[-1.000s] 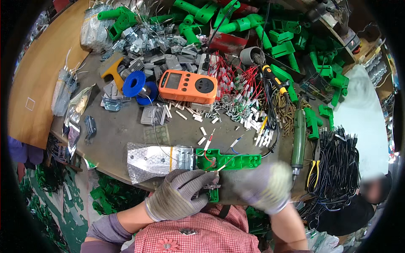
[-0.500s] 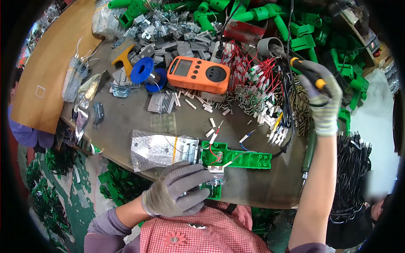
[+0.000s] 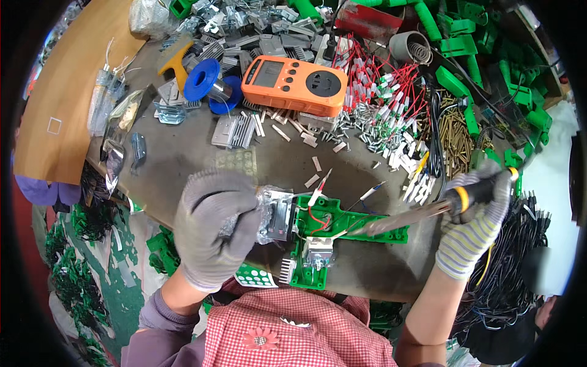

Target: The person solders wires inside a green plastic casing using a soldering iron and fits components into place. Afterward, the person unwraps an ice cream bar and reaches for parts on the workbench.

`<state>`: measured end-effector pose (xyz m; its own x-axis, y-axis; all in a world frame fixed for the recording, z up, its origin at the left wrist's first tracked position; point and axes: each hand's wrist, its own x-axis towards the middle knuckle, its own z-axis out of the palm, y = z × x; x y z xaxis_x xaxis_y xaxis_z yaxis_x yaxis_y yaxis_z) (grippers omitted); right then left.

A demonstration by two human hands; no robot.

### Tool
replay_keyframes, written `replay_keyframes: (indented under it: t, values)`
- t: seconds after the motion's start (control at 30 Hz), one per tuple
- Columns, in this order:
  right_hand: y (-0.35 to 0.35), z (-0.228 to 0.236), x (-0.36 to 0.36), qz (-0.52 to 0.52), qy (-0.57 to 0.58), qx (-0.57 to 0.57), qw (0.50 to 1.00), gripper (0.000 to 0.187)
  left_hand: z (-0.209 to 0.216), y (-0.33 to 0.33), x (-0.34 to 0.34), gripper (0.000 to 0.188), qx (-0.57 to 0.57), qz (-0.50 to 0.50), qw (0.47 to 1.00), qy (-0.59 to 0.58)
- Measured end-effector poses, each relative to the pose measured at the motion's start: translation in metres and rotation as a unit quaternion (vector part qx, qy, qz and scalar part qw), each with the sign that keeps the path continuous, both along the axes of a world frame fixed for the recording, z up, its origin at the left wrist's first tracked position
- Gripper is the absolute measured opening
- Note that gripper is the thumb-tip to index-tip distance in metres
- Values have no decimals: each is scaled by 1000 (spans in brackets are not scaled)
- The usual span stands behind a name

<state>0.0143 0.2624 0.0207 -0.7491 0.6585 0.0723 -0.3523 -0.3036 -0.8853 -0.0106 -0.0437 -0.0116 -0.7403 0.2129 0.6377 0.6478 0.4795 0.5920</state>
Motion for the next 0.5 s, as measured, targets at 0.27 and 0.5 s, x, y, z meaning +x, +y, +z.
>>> replay_keyframes:
  t: [0.27, 0.5]
  values:
    - [0, -29, -4, 115, -58, -21, 991, 39, 8, -1, 14, 29, -61, -5, 997, 35]
    - [-28, -21, -10, 15, -79, -58, 995, 38, 0, -5, 17, 13, 94, 85, 992, -21]
